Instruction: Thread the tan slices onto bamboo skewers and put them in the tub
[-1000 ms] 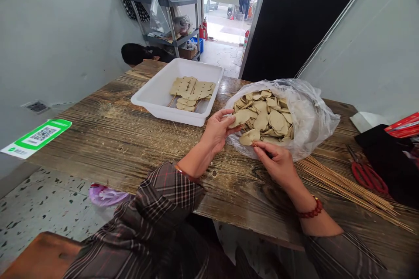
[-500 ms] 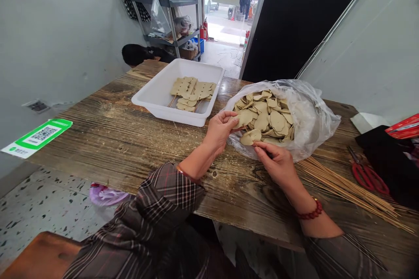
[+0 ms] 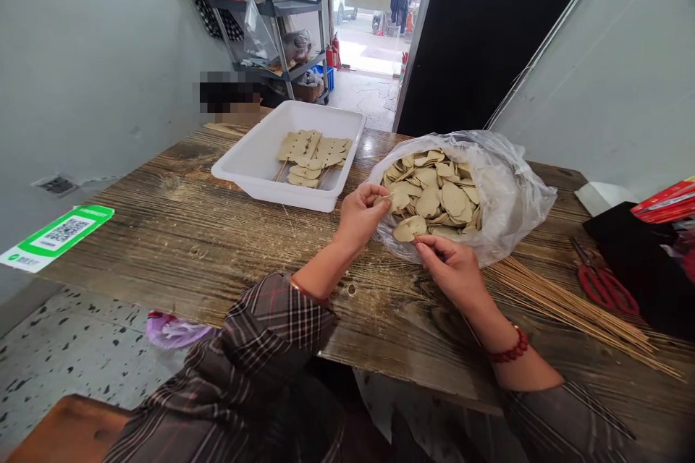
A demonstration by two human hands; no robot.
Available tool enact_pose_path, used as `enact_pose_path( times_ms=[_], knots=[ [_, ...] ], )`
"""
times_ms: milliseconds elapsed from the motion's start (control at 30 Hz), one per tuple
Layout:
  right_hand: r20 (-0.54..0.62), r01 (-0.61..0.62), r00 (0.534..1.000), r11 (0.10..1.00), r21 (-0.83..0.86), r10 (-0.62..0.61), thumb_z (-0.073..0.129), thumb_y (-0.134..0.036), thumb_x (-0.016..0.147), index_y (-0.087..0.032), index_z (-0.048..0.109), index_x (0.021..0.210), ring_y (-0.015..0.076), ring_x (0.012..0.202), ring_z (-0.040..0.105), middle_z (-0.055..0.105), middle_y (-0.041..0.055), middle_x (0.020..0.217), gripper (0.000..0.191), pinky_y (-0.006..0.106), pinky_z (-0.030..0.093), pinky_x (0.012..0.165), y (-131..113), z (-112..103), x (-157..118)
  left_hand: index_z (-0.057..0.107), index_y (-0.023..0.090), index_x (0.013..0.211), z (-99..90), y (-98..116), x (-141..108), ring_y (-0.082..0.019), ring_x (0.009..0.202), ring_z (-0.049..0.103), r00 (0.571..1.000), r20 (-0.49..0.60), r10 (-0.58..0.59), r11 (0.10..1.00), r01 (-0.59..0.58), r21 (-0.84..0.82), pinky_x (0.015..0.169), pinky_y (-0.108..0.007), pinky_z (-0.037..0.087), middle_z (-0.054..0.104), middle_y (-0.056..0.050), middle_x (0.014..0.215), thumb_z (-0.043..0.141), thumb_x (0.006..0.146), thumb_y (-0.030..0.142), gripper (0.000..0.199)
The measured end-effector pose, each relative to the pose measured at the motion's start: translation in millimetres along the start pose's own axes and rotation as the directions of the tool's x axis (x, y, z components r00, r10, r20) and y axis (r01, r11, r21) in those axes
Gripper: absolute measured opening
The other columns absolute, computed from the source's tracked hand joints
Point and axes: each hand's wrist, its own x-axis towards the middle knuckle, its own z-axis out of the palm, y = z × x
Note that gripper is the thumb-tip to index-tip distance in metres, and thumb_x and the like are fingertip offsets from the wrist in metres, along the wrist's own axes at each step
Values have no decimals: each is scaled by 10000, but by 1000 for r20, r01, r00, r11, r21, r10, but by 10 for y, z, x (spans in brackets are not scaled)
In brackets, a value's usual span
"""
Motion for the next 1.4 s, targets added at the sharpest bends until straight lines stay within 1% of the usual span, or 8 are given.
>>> enact_pose_path(
  times_ms=[200,500,633,733,867,1000,1200,1400],
  knots=[
    [-5,-23,1000,1000,8,23,545,-391,868,-163,739,852,145,548,551,633,11,595,300,247,407,515,-48,4,-2,616,146,752,-6,-41,10,-57,533,459,1000,12,-1,999,1,40,556,-179,342,568,42,586,718,649,213,159],
    [-2,-51,999,996,75,51,537,-446,881,-172,702,791,119,479,472,572,-8,559,332,226,341,446,31,35,19,632,145,749,48,-27,-56,-51,508,426,997,68,-27,995,21,95,513,-166,333,517,57,542,738,649,203,157],
    [-20,-29,999,997,75,31,534,-436,883,-172,718,850,120,485,479,570,-10,566,323,227,352,454,23,12,18,624,149,797,58,0,-73,-73,572,519,994,65,-84,996,87,-32,564,-181,437,591,28,636,754,683,287,222],
    [-30,-12,999,997,78,15,544,-414,879,-171,725,880,123,504,495,581,-8,579,303,229,363,466,-10,-2,9,634,159,881,40,16,-50,-103,640,584,982,35,-186,968,189,-163,592,-215,499,641,-3,750,718,740,349,252],
    [-7,16,1000,998,68,-16,553,-391,874,-168,729,879,128,523,511,620,5,615,285,235,369,473,-32,-2,1,663,143,914,11,38,-13,-123,682,621,937,116,-330,891,350,-290,593,-237,528,670,-48,838,642,812,355,237],
    [7,39,999,998,48,-39,550,-371,882,-164,733,885,130,526,522,628,4,609,276,245,389,500,-15,-5,5,682,119,841,-21,56,1,-125,672,621,913,191,-360,866,403,-295,599,-245,538,675,-62,814,667,785,279,170],
    [10,105,994,995,-3,-104,554,-341,888,-158,738,903,155,629,602,688,29,694,260,262,452,600,30,-12,13,679,123,814,-59,34,23,-83,643,597,949,80,-305,902,315,-296,587,-187,461,681,-20,757,778,627,165,216],
    [21,121,993,992,-24,-120,563,-334,888,-167,745,909,172,678,639,721,44,753,248,277,482,644,59,1,4,679,133,821,-54,32,31,-92,691,599,965,29,-260,927,258,-272,619,-199,436,693,-23,776,759,638,166,203]
  ],
)
